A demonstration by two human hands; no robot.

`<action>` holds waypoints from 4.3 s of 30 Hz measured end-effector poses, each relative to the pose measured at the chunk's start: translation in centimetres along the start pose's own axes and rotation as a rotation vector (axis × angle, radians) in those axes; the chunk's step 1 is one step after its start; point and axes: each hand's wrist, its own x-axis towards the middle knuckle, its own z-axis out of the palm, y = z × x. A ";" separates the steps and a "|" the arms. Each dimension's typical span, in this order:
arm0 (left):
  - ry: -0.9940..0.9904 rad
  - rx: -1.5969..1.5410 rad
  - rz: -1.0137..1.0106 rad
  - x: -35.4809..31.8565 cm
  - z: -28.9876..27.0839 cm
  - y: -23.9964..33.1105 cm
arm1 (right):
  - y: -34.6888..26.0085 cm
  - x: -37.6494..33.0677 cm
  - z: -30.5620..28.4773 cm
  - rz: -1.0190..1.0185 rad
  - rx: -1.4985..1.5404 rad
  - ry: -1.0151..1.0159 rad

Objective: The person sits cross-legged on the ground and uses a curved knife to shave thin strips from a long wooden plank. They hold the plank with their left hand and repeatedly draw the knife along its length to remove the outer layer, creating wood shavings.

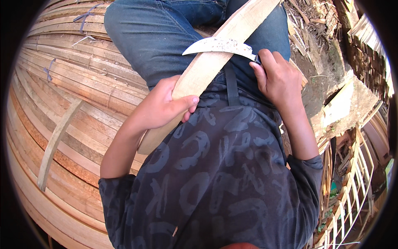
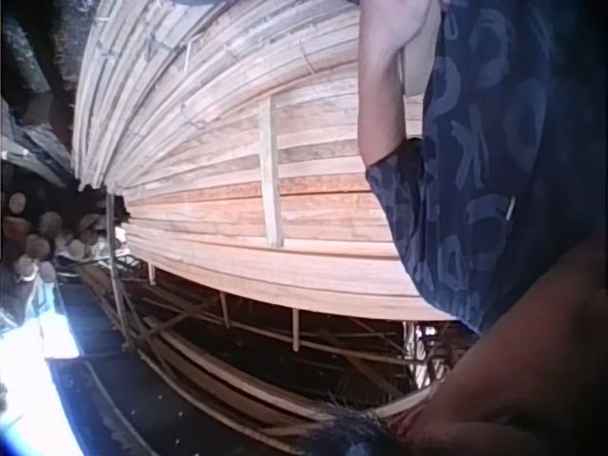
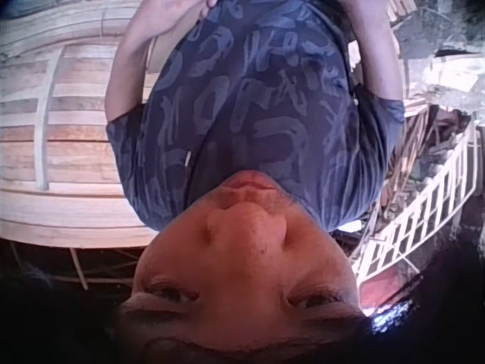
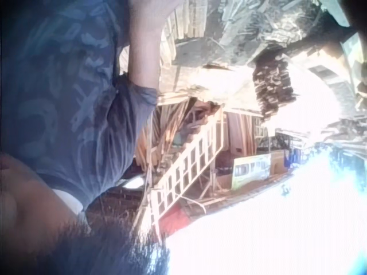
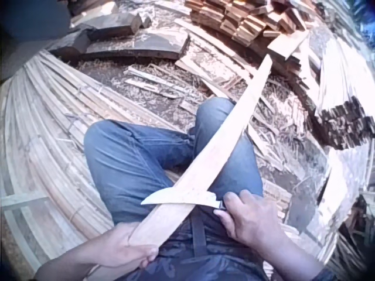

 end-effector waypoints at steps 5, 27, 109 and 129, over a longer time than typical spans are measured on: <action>0.001 -0.038 0.001 0.3 0.2 0.0 | 2.3 0.5 0.6 0.058 -0.083 0.079; 0.026 -0.017 -0.059 0.4 0.6 1.0 | 3.5 2.0 0.4 0.153 -0.118 0.024; 0.207 0.366 0.040 -2.2 3.0 0.0 | -0.3 -1.9 -1.5 -0.050 0.104 -0.107; 0.100 0.092 -0.096 -2.2 2.0 1.0 | 10.7 -6.0 -0.8 0.657 0.213 0.197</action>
